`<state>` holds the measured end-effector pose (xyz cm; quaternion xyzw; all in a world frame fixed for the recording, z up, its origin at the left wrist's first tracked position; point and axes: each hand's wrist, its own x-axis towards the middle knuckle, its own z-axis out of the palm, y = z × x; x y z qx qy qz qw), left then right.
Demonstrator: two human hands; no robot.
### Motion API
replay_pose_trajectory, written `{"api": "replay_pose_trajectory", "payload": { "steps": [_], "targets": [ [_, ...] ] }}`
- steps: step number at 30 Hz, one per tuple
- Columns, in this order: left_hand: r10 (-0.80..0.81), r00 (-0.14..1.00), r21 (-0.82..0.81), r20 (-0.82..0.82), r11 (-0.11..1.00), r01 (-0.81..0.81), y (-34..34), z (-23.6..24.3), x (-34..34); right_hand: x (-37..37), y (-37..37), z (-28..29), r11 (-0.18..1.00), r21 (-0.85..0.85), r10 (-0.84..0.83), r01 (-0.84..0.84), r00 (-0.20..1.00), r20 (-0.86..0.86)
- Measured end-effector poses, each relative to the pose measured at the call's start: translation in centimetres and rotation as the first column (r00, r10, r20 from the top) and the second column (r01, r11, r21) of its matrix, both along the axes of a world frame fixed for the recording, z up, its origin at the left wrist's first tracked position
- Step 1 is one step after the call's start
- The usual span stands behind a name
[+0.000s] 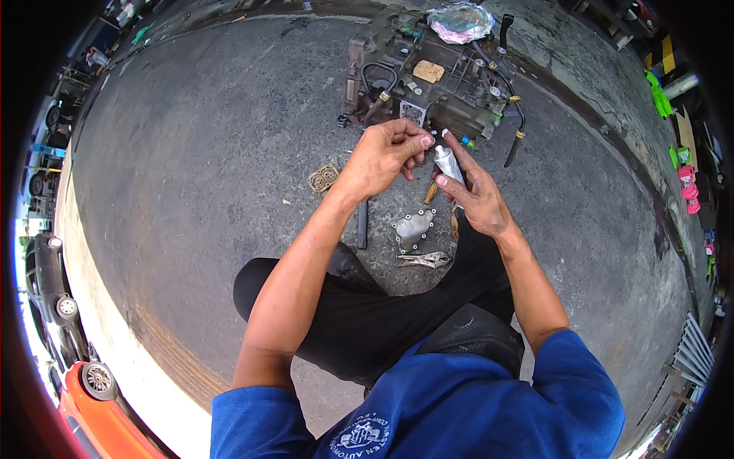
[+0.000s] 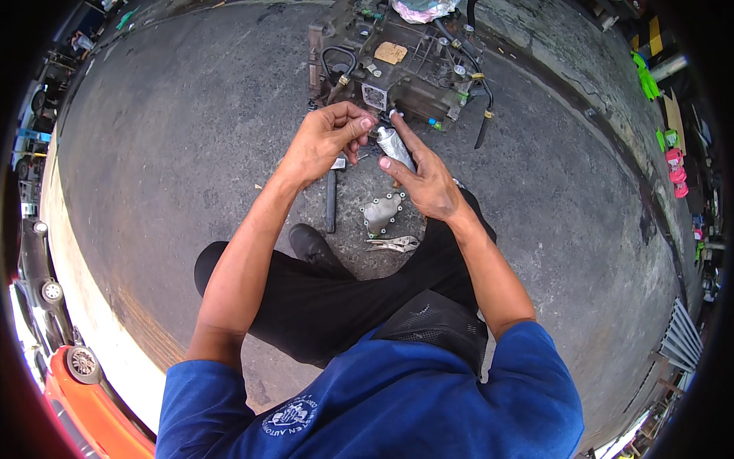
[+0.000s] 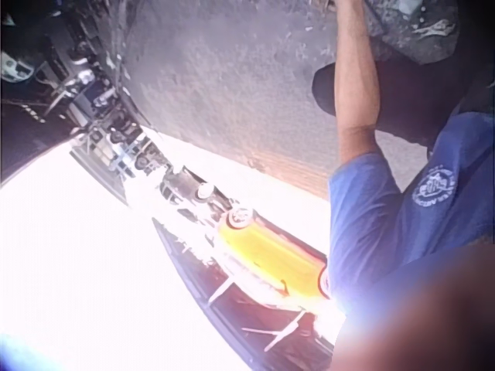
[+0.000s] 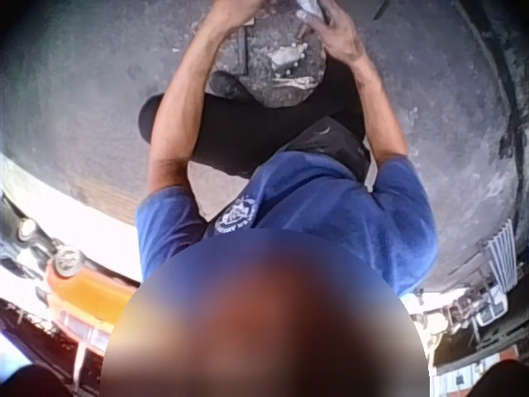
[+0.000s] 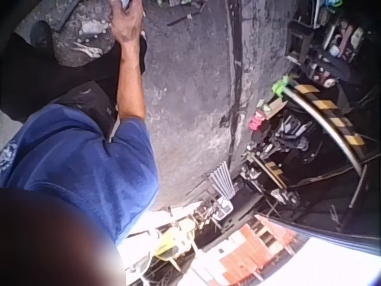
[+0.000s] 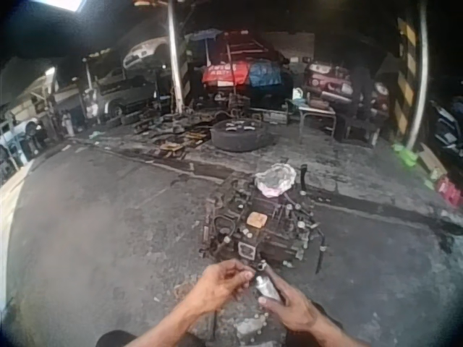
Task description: Applying sealant and assembling components for an internal combustion engine repair.
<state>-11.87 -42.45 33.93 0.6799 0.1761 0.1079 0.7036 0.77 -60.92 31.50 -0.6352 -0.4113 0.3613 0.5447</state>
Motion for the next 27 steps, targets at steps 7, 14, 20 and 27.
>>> {"api": "replay_pose_trajectory", "payload": {
  "steps": [7, 14, 20, 27],
  "targets": [
    [0.090, 0.996, 0.126, -0.009, 0.988, -0.089, 0.5, 0.6, -0.6, -0.7, 2.0, 0.9, 1.000, -0.015, 0.001, 0.003, 0.972, 0.235],
    [0.221, 0.970, 0.589, 0.097, 0.774, -0.235, 1.6, 1.8, -2.7, -1.6, 5.1, 1.0, 0.995, 0.061, 0.040, -0.078, 0.882, 0.469],
    [0.116, 0.966, 0.526, 0.231, 0.821, -0.224, 1.7, 2.7, -3.3, 0.2, 4.7, 0.6, 0.970, 0.121, 0.236, -0.212, 0.939, -0.251],
    [0.177, 0.984, 0.595, 0.032, 0.787, -0.161, 1.7, 3.5, -3.5, -0.6, 4.5, 1.3, 0.982, 0.128, 0.104, -0.139, 0.963, 0.249]
  ]
}}
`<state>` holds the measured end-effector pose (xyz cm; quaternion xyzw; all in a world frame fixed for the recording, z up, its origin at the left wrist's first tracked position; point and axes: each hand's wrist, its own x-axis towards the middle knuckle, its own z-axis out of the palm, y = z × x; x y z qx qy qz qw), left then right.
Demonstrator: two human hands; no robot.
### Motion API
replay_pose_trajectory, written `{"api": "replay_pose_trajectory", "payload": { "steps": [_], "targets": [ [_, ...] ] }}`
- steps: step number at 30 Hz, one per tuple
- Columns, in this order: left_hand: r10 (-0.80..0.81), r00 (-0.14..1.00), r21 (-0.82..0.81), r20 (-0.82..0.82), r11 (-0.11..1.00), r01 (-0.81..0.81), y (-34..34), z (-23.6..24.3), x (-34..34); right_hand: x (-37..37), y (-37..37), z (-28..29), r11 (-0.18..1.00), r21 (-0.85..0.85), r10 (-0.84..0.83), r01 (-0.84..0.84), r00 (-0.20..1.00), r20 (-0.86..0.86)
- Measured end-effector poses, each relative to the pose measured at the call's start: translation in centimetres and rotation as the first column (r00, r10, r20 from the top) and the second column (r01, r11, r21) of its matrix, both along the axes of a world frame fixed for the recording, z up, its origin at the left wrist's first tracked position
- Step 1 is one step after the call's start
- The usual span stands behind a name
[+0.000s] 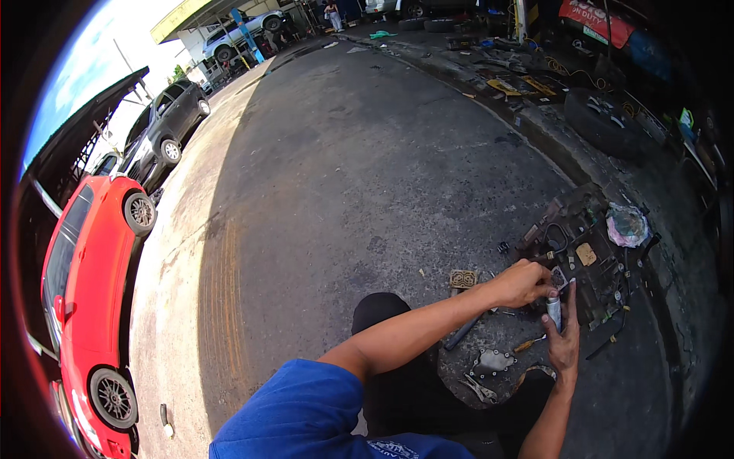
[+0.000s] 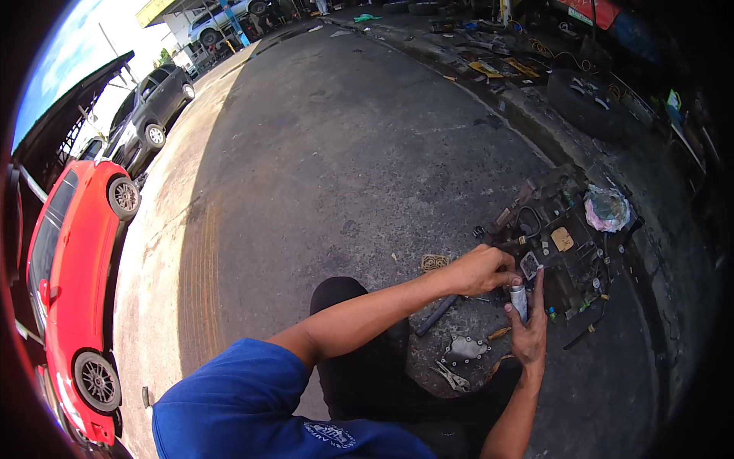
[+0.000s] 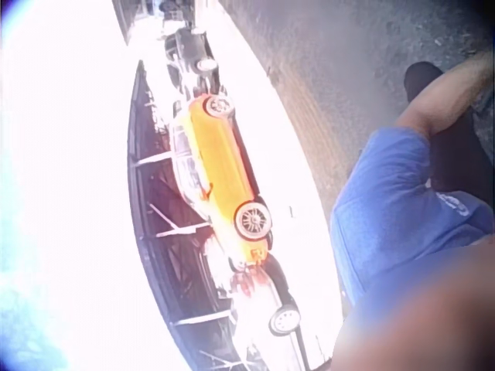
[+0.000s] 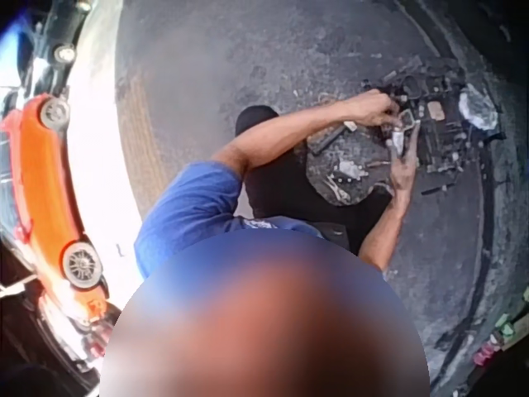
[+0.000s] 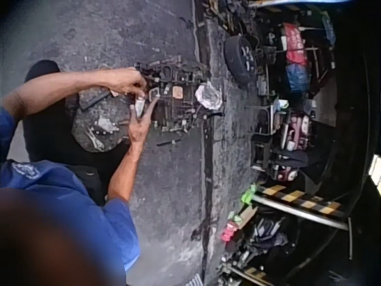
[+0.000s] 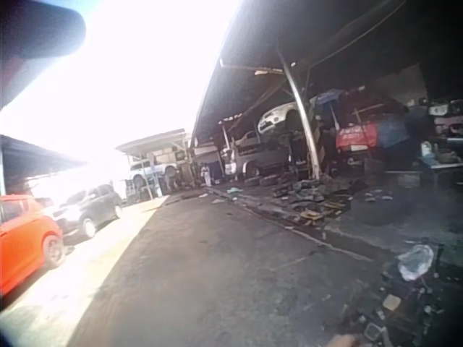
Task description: Applying sealant and assembling components for an internal combustion engine repair.
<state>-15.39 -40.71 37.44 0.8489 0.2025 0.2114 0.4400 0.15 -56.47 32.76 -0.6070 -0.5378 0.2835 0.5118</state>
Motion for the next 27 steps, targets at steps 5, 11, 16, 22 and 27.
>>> {"api": "replay_pose_trajectory", "payload": {
  "steps": [5, 11, 16, 22, 27],
  "targets": [
    [-0.118, 0.986, 0.112, 0.114, 0.988, 0.105, -0.1, 0.1, -0.1, 0.1, -0.1, -0.2, 0.998, -0.058, 0.014, -0.036, 0.941, -0.339],
    [-0.016, 0.982, 0.043, -0.187, 0.999, 0.024, -0.2, -0.3, -0.2, -0.6, 0.0, -0.1, 0.995, -0.064, -0.068, 0.078, 0.987, 0.145],
    [-0.087, 0.994, 0.127, -0.064, 0.987, 0.094, -0.5, -0.3, -0.4, -0.9, 0.2, -0.4, 1.000, 0.000, 0.031, -0.031, 0.977, -0.211],
    [-0.071, 0.967, 0.059, -0.244, 0.994, 0.088, -1.1, -1.0, 0.7, -1.0, -0.5, 0.3, 0.994, -0.048, -0.080, 0.095, 0.966, 0.244],
    [-0.133, 0.928, 0.103, -0.349, 0.978, 0.179, -1.2, -2.8, 1.5, 0.1, -1.5, -4.1, 0.994, -0.106, 0.021, -0.036, 0.990, -0.140]
  ]
}}
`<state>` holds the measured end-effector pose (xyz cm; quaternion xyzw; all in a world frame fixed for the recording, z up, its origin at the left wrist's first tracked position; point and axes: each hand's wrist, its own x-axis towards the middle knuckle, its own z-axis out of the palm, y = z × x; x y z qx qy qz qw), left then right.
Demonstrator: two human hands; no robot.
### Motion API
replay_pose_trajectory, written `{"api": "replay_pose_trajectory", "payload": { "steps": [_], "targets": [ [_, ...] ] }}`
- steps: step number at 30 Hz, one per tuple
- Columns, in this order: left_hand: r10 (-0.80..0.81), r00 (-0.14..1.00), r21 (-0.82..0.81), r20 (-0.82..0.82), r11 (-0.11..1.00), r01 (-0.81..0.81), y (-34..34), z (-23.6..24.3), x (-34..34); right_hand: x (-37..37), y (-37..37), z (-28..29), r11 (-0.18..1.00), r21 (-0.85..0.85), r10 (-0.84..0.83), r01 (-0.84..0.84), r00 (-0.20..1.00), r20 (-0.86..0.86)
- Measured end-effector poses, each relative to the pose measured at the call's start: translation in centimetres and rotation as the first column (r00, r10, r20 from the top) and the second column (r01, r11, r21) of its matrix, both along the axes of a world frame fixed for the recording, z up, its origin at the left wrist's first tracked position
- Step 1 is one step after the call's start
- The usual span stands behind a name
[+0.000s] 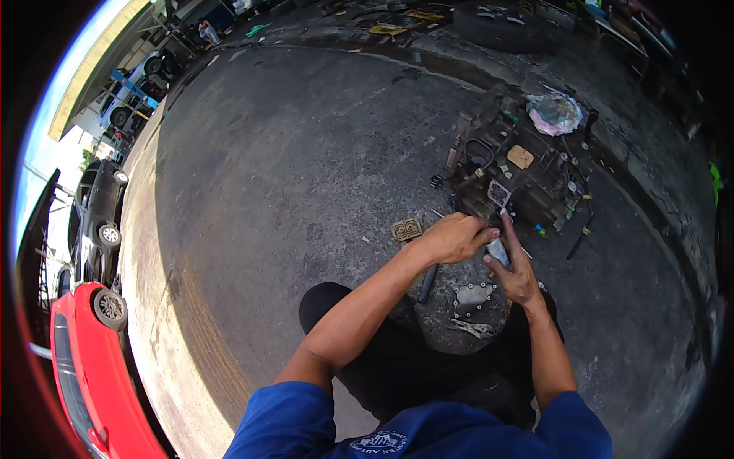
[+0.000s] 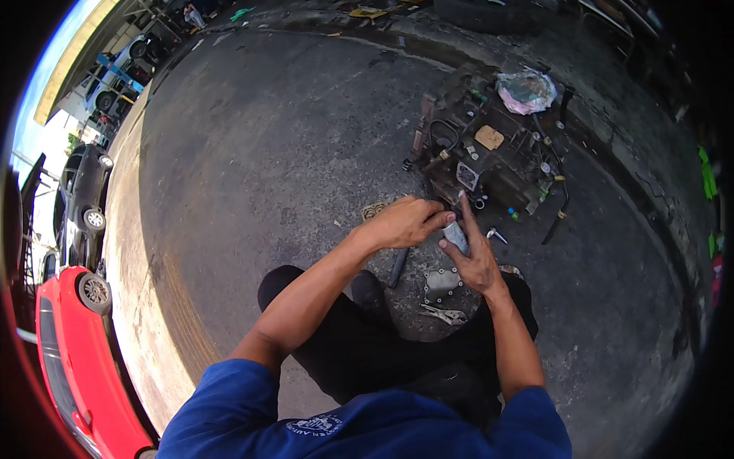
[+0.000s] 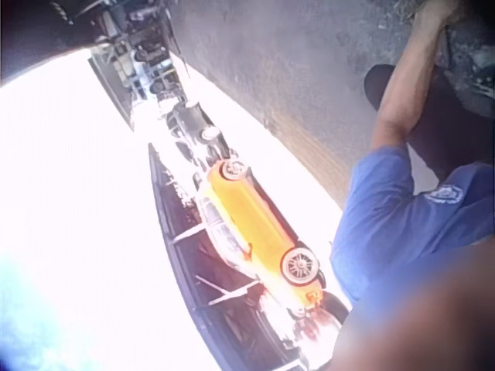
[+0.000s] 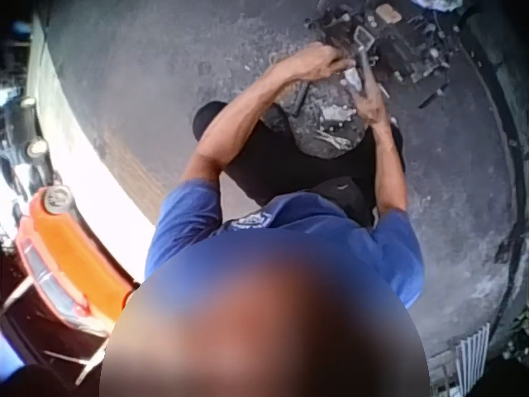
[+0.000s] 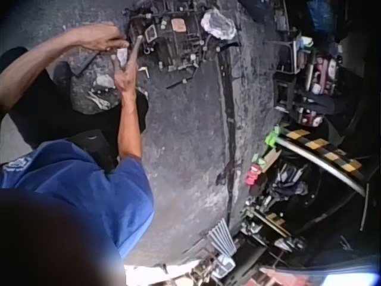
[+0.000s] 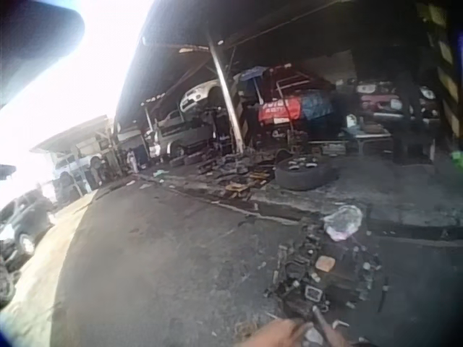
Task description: Applying sealant and assembling components for an internal combustion engine repair.
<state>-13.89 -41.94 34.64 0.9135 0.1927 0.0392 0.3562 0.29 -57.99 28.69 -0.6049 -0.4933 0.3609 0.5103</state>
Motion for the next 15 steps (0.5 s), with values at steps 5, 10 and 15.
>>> {"api": "replay_pose_trajectory", "payload": {
  "steps": [5, 10, 15],
  "targets": [
    [0.126, 0.893, 0.186, -0.433, 0.981, -0.048, 1.3, 0.6, -0.1, 3.5, 0.2, -12.4, 0.932, -0.351, 0.195, -0.089, 0.940, 0.279],
    [0.212, 0.905, 0.274, -0.369, 0.955, -0.112, 3.3, 2.9, -1.6, 6.9, -1.4, -22.2, 0.800, -0.597, 0.294, 0.055, 0.832, 0.471],
    [0.227, 0.894, 0.305, -0.387, 0.946, -0.108, 3.6, 3.2, -2.6, 6.9, -2.3, -21.3, 0.762, -0.602, 0.356, 0.237, 0.623, 0.696]
  ]
}}
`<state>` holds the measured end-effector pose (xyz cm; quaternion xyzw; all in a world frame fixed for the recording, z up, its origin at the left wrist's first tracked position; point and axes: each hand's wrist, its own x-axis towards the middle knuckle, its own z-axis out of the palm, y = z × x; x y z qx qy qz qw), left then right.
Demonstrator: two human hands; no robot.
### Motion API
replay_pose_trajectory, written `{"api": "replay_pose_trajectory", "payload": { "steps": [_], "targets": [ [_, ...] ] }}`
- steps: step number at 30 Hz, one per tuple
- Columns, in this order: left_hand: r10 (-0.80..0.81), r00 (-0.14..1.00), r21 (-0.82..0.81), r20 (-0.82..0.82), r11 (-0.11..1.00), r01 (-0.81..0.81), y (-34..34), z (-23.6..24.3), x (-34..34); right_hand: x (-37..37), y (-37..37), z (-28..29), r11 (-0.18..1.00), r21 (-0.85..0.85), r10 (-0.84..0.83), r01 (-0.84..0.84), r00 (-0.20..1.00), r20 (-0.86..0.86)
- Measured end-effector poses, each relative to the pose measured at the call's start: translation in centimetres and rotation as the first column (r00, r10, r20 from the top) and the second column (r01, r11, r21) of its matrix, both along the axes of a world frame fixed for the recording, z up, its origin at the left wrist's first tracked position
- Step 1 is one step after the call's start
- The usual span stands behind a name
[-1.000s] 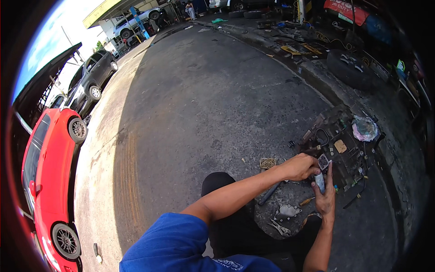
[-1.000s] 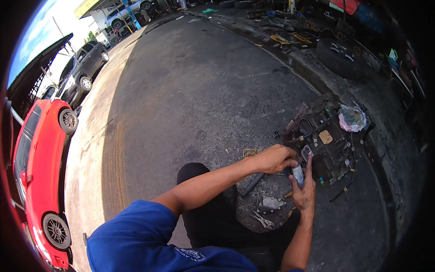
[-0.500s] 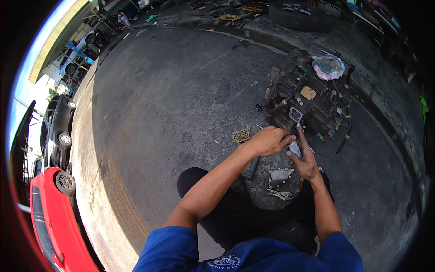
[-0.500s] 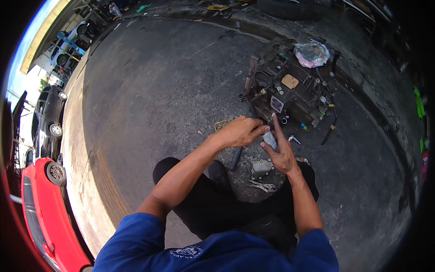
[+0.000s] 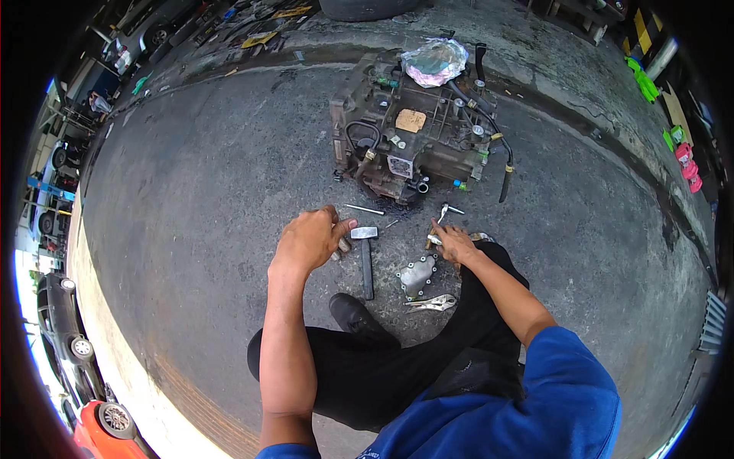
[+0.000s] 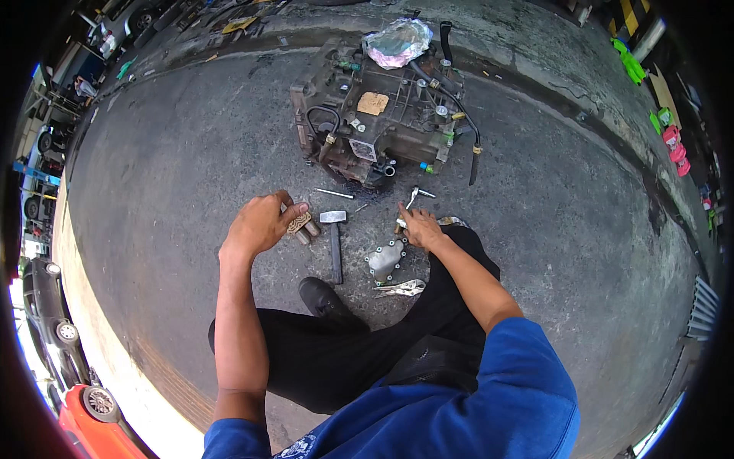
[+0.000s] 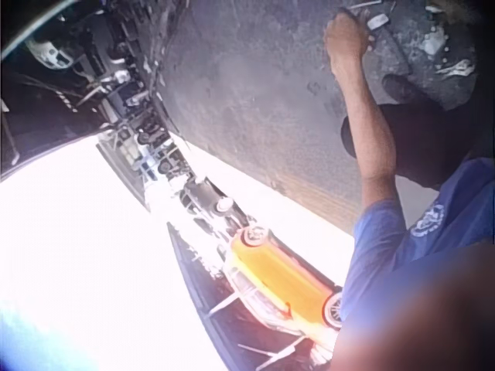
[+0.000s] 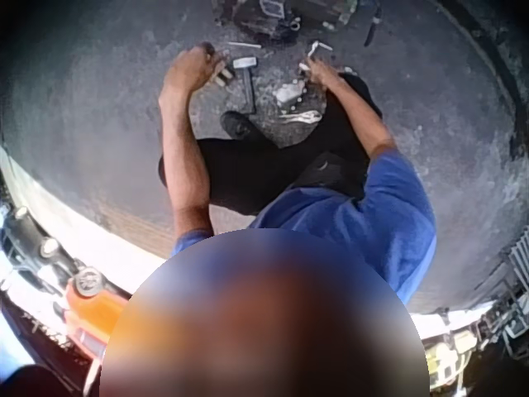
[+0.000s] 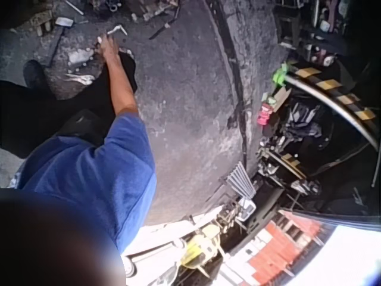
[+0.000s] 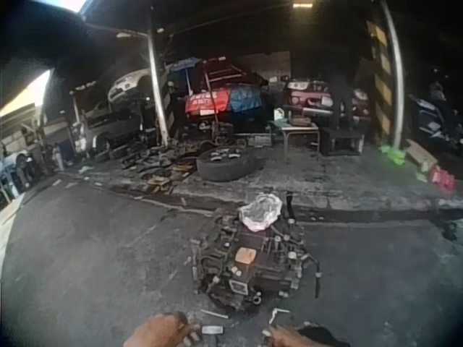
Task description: Applying sealant and assembling components for an internal combustion engine repair.
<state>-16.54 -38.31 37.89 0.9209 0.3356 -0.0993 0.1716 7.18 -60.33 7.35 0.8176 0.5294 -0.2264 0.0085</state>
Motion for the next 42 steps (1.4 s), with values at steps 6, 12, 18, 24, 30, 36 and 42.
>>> {"api": "replay_pose_trajectory", "payload": {
  "steps": [6, 12, 18, 24, 30, 36, 42],
  "targets": [
    [0.031, 0.999, -0.042, 0.012, 0.999, -0.031, 0.2, 0.6, 0.3, 4.0, 5.4, 12.7, 0.585, 0.782, -0.086, 0.214, 0.975, -0.203],
    [0.023, 0.999, -0.033, 0.026, 0.999, -0.023, 0.4, 1.0, 0.5, 14.8, 14.1, 22.9, 0.517, 0.852, -0.376, 0.079, 0.916, 0.143],
    [0.064, 0.996, -0.065, 0.061, 0.996, -0.060, 0.5, 1.5, -0.5, 21.9, 20.4, 24.1, 0.538, 0.649, -0.648, 0.537, 0.756, -0.088],
    [0.097, 0.994, -0.040, 0.059, 0.995, -0.095, 1.0, 1.5, -1.2, 24.6, 22.8, 25.2, 0.151, 0.858, -0.502, 0.490, 0.786, -0.360],
    [0.095, 0.925, 0.051, 0.368, 0.991, -0.123, 2.1, 1.4, -1.2, 17.7, 14.9, 33.1, -0.111, 0.888, 0.048, 0.446, 0.895, -0.443],
    [0.088, 0.694, -0.148, 0.715, 0.989, 0.028, 0.2, 1.5, 1.4, 3.5, 4.3, 32.8, 0.150, 0.823, 0.392, 0.548, 0.731, -0.558],
    [0.085, 0.703, -0.408, 0.706, 0.860, 0.305, -5.3, -1.4, 3.8, -5.4, 2.4, 26.9, 0.421, 0.424, 0.407, 0.802, 0.251, -0.878]
  ]
}}
